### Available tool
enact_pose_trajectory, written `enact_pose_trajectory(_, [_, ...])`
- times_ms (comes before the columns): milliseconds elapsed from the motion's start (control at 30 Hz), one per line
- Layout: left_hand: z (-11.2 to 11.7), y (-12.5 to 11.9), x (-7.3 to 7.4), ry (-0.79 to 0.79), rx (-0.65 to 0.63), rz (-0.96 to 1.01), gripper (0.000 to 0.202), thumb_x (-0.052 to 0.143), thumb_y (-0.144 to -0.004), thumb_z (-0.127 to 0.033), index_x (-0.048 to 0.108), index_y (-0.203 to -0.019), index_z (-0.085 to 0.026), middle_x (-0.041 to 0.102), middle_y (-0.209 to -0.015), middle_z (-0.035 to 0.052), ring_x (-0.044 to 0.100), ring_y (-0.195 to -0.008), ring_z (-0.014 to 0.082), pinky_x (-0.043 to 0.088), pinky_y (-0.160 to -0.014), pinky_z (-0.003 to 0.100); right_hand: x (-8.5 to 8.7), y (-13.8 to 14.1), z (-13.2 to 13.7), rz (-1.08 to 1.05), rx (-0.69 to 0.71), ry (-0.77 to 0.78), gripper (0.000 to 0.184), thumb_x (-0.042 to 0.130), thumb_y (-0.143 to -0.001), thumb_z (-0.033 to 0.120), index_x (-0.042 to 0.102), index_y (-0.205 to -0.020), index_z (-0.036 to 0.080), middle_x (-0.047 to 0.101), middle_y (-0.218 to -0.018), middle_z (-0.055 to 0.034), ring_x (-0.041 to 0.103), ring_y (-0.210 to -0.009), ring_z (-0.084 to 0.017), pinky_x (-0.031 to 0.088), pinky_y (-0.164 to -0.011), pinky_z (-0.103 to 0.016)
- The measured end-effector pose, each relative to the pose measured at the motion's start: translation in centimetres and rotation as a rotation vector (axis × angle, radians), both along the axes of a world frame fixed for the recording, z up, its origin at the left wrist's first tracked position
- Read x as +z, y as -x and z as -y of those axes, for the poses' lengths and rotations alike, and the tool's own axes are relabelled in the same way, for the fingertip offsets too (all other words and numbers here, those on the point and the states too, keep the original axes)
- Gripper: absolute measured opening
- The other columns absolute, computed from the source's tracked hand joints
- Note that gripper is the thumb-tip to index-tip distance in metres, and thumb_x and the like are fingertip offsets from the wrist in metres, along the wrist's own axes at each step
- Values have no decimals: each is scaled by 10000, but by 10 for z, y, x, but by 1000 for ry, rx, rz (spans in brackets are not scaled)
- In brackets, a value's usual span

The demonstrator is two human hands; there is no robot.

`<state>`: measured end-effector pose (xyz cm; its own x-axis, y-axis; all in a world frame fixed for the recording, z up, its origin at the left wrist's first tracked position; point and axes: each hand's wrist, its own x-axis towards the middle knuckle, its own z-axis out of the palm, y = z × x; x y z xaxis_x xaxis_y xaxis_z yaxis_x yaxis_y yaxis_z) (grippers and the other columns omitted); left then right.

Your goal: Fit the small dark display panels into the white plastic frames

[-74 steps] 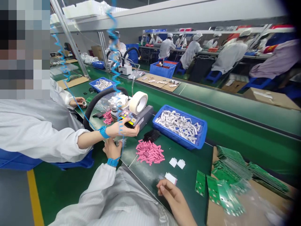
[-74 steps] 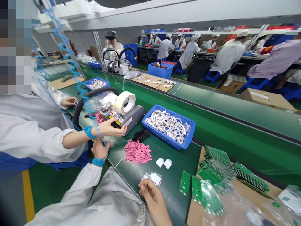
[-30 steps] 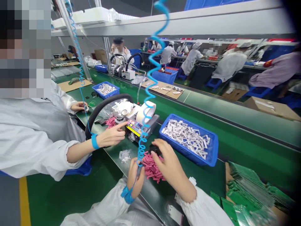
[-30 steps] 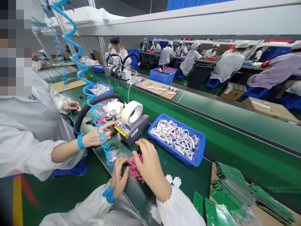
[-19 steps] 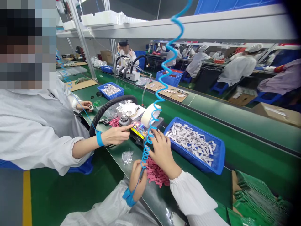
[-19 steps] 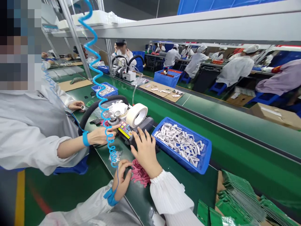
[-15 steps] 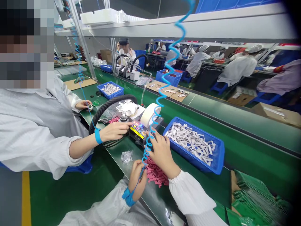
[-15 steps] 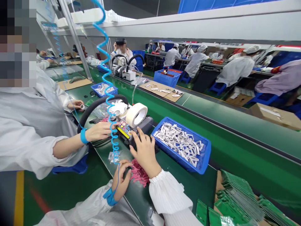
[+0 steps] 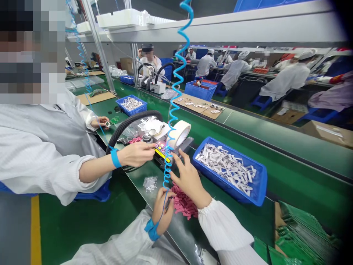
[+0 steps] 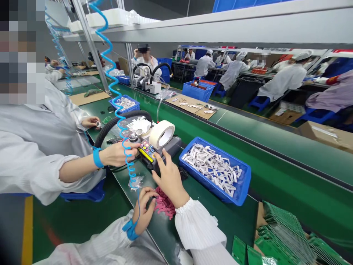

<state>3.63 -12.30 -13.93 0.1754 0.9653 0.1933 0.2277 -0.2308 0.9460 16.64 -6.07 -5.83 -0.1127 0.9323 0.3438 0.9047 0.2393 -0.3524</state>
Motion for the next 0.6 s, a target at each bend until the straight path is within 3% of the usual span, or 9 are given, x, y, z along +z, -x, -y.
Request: enact_pose_trajectory(600, [0,-1,4,39,-29,49,211,443,-863,-218,651,-834,-200,547,-923,68,577,-898,181,501,-793,314,1,0,3,11,-13,22,572,600,-801,232,438,-1349,203,334,-1427,-178,620,-1003,-294,553,-796,-428])
